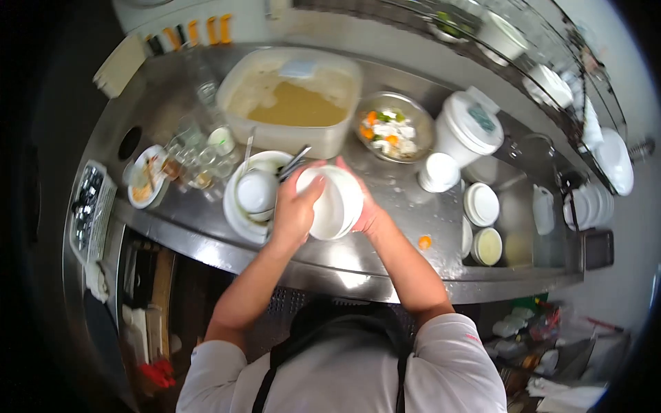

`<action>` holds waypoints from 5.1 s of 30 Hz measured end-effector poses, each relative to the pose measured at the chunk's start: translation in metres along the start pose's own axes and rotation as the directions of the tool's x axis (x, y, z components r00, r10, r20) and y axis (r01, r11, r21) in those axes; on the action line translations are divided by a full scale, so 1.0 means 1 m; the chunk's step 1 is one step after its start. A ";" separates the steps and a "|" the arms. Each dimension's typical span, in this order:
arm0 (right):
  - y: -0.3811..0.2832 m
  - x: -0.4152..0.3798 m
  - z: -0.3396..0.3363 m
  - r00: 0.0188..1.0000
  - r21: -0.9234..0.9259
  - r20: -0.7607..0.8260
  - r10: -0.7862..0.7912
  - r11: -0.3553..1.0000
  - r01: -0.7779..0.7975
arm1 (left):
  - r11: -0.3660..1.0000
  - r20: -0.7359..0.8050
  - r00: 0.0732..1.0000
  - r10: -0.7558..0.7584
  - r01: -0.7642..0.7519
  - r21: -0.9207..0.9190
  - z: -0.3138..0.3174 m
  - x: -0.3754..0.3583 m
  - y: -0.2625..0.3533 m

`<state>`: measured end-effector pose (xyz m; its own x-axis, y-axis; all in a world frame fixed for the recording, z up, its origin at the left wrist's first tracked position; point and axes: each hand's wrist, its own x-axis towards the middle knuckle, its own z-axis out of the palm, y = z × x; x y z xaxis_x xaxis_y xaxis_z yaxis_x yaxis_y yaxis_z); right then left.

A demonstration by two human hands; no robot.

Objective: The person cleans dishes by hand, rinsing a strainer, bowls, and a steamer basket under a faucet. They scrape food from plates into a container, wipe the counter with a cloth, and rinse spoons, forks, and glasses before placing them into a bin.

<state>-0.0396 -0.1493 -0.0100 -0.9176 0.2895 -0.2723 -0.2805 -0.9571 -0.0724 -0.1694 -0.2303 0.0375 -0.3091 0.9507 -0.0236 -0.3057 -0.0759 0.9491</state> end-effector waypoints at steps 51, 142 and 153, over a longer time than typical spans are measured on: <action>0.004 0.020 0.049 0.629 -0.869 0.477 -0.613 -0.438 0.232 | -0.073 -0.309 0.950 0.046 0.312 0.947 -0.070 0.023 -0.009; 0.013 0.051 0.055 0.863 -0.849 0.073 -0.500 -0.485 -0.209 | 0.856 -0.054 0.890 -0.453 0.417 -0.305 -0.080 -0.031 0.027; 0.043 0.032 0.113 0.964 -0.850 0.178 -0.199 -0.524 0.049 | 0.841 -0.085 0.907 -0.412 0.342 -0.418 -0.103 0.031 0.037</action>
<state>-0.1132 -0.1800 0.0868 -0.8784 0.4716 -0.0772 0.3417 0.5070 -0.7914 -0.2832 -0.2351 0.0392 -0.2314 0.8683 -0.4388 -0.7395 0.1361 0.6592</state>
